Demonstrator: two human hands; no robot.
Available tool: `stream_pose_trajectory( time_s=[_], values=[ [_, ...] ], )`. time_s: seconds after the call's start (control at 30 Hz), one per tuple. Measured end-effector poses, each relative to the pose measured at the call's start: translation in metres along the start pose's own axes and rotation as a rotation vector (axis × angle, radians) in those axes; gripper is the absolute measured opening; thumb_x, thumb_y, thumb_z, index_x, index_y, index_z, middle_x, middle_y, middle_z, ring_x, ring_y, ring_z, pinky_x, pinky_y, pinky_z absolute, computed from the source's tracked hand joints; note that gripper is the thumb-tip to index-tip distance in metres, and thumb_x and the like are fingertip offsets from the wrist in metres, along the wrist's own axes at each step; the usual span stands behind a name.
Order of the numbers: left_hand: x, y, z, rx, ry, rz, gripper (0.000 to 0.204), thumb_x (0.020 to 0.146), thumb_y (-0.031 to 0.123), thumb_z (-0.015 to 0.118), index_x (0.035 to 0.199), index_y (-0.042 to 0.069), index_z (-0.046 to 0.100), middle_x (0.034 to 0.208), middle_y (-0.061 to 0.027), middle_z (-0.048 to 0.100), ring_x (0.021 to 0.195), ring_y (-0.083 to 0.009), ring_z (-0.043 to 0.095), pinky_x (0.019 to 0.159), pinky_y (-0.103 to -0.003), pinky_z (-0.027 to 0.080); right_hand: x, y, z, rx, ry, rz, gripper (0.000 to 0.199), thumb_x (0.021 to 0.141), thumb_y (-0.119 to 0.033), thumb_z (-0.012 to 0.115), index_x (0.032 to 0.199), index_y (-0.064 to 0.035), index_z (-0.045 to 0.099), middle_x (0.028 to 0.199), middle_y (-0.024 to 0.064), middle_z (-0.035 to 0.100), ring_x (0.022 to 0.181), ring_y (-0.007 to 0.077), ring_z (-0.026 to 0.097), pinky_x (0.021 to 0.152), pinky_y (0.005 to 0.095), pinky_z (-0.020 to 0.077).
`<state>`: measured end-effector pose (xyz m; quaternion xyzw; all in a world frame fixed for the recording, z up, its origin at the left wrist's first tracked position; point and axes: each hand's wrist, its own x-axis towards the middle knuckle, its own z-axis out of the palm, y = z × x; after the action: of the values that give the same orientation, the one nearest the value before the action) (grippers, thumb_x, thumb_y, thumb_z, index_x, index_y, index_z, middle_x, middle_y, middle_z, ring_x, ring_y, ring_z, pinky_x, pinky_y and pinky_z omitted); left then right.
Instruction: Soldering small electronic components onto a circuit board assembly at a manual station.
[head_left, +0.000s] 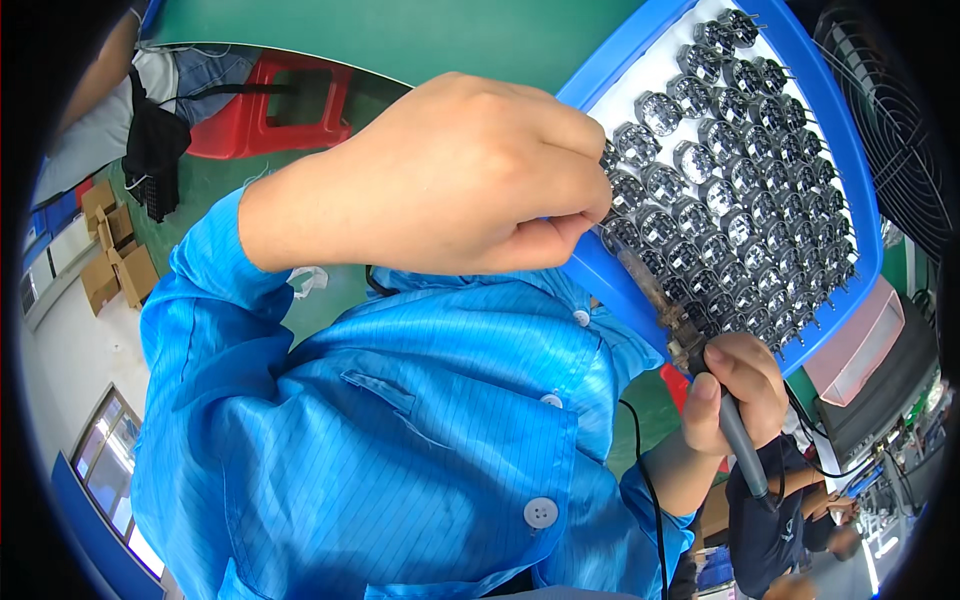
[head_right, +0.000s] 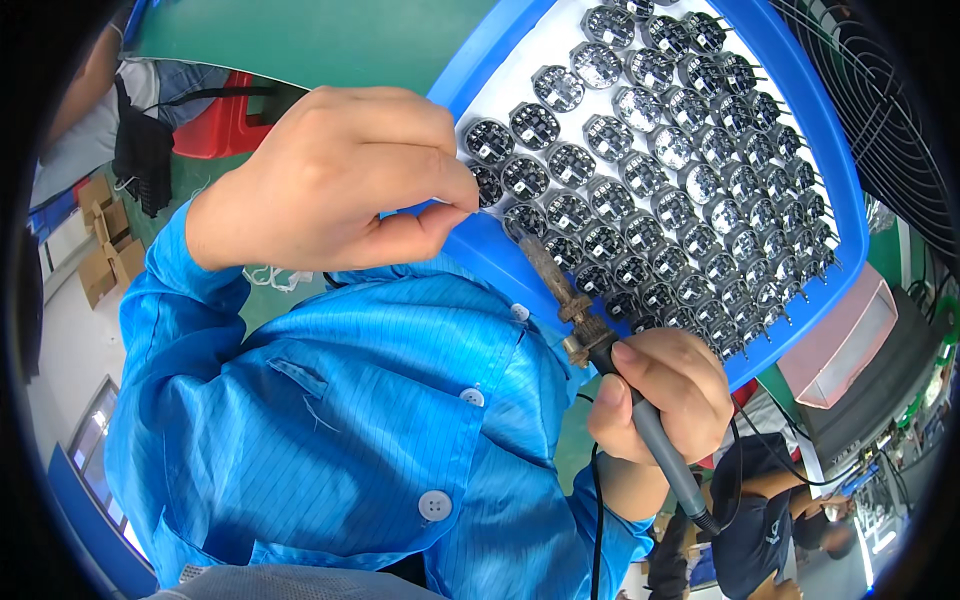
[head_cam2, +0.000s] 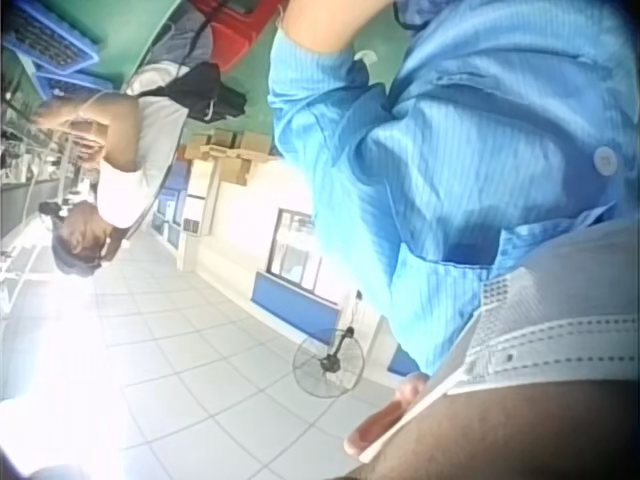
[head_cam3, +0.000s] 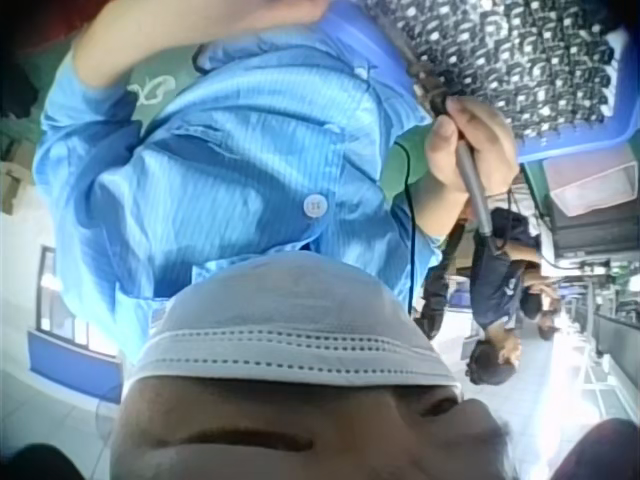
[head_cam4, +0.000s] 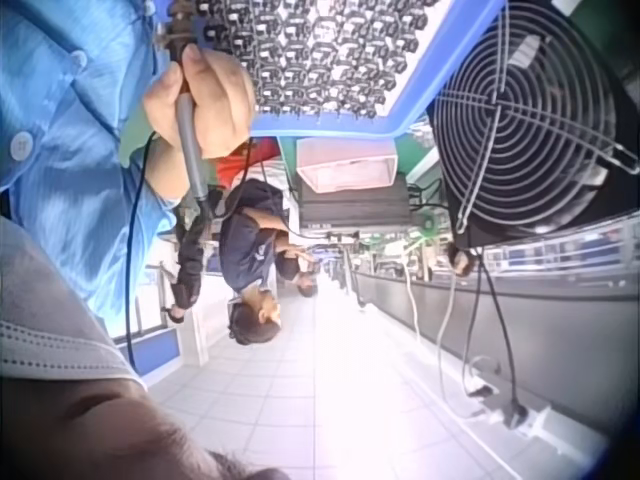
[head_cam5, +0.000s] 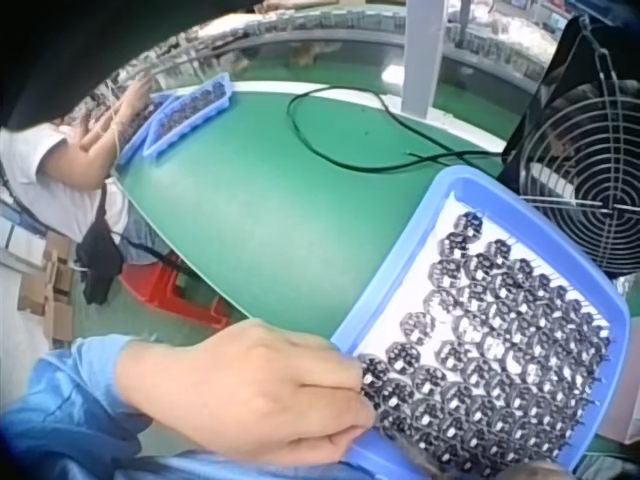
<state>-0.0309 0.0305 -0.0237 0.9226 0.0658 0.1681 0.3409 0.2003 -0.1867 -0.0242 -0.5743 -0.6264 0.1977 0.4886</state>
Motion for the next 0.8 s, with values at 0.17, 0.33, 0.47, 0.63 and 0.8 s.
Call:
stream_pose_trajectory(
  time_s=[0.17,0.33,0.47,0.63,0.8],
  values=[
    [0.000,0.000,-0.001,-0.034,0.009,-0.016,0.016,0.076,0.003,0.080,0.088,0.008,0.070,0.080,-0.0059,0.064,0.073,-0.0248,0.064,0.062,-0.037,0.051,-0.001,-0.005,-0.001,-0.011,-0.028,0.019,0.027,0.091,-0.017,0.074,0.091,0.0069,0.062,0.075,0.0180,0.065,0.059,0.0254,0.061,0.055,0.0350,0.0490],
    [-0.002,-0.004,-0.007,-0.163,0.035,-0.152,0.014,0.091,0.003,0.072,0.103,0.003,0.066,0.095,-0.0097,0.064,0.081,-0.0205,0.064,0.070,-0.032,0.052,-0.012,-0.010,-0.018,0.000,0.037,0.007,0.029,0.096,-0.023,0.071,0.097,0.0054,0.064,0.078,0.0161,0.065,0.062,0.0256,0.062,0.058,0.0359,0.0487],
    [0.005,-0.011,-0.005,-0.127,0.261,-0.214,0.013,0.092,0.004,0.072,0.104,0.004,0.065,0.098,-0.0098,0.064,0.093,-0.0219,0.064,0.075,-0.032,0.052,-0.046,0.001,-0.041,-0.070,0.360,-0.016,0.033,0.104,-0.028,0.060,0.110,0.0040,0.064,0.079,0.0158,0.062,0.064,0.0261,0.061,0.057,0.0350,0.0492],
    [0.000,-0.006,0.011,-0.377,0.293,-0.456,0.011,0.104,0.003,0.059,0.114,-0.001,0.060,0.120,-0.0089,0.059,0.099,-0.0129,0.061,0.087,-0.026,0.050,-0.089,0.018,-0.081,-0.152,0.826,0.223,0.033,0.103,-0.020,0.056,0.111,0.0109,0.062,0.086,0.0216,0.069,0.069,0.0252,0.066,0.063,0.0340,0.0556],
    [0.021,-0.013,0.038,-0.394,0.273,-0.484,0.011,0.102,0.004,0.062,0.113,-0.001,0.062,0.113,-0.0087,0.062,0.102,-0.0162,0.064,0.091,-0.028,0.054,-0.096,0.044,-0.118,-0.375,1.052,0.317,0.044,0.105,-0.026,0.049,0.116,0.0158,0.059,0.087,0.0202,0.069,0.069,0.0211,0.066,0.060,0.0275,0.0543]
  ],
)
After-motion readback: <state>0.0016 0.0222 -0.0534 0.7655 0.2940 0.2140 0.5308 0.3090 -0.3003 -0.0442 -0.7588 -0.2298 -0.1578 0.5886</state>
